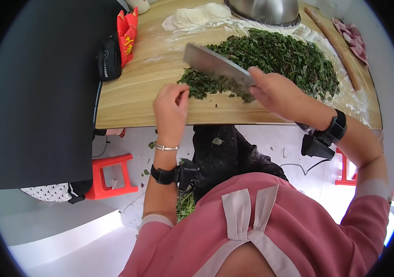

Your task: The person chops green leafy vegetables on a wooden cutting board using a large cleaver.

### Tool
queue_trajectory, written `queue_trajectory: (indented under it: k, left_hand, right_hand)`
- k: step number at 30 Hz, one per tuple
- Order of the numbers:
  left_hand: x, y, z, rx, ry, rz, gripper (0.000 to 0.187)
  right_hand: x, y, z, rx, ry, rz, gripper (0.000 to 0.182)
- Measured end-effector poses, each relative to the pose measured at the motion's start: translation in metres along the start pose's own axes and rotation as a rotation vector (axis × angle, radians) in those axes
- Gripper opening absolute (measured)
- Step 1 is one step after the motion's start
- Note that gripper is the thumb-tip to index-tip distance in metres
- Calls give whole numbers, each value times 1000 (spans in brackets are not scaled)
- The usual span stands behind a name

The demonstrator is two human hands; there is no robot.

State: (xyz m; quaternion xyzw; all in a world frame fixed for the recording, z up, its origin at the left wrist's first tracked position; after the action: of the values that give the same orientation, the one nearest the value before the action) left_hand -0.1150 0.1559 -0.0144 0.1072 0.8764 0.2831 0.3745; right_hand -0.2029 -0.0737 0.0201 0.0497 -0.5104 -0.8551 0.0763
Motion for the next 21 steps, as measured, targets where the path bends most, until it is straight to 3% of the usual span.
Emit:
queue_trajectory:
  k: [2,6,9,13,15,16,21]
  left_hand:
    - [-15,0,8,-57,11,-26,15]
    - [-26,-13,17,-76,133,41,21]
    - [-23,-23,-3,76,75,69,22]
    - [-18,-22,-13,-39,-1,150,22]
    - [-16,-23,-10,-181,-163,122,22]
    - [-15,-24,-9,-183,-163,124,22]
    - [-15,-22,-13,-177,-114,76,19]
  right_hand:
    - [8,16,-10,-42,-57,-150,24]
    - [23,38,-17,-53,-60,-197,24]
    - [32,44,-20,-54,-69,-198,24]
    - [37,40,-14,-44,-26,-222,22]
    - [32,38,-6,-41,-74,-141,21]
    - [29,34,-4,-34,-124,-64,20]
    - [15,27,6,26,-63,-64,19]
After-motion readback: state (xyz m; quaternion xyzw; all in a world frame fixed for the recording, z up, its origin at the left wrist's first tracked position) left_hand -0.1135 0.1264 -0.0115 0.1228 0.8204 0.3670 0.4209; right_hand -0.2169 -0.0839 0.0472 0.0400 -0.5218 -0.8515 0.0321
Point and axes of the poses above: each hand's wrist, its own x-axis away from the middle knuckle, its own y-axis out of the back of the hand, z = x × y, the point moved 5 cm from there along -x, towards the middle knuckle, and after that the axes turned 6 degrees about -y, right-handed, at the moved point
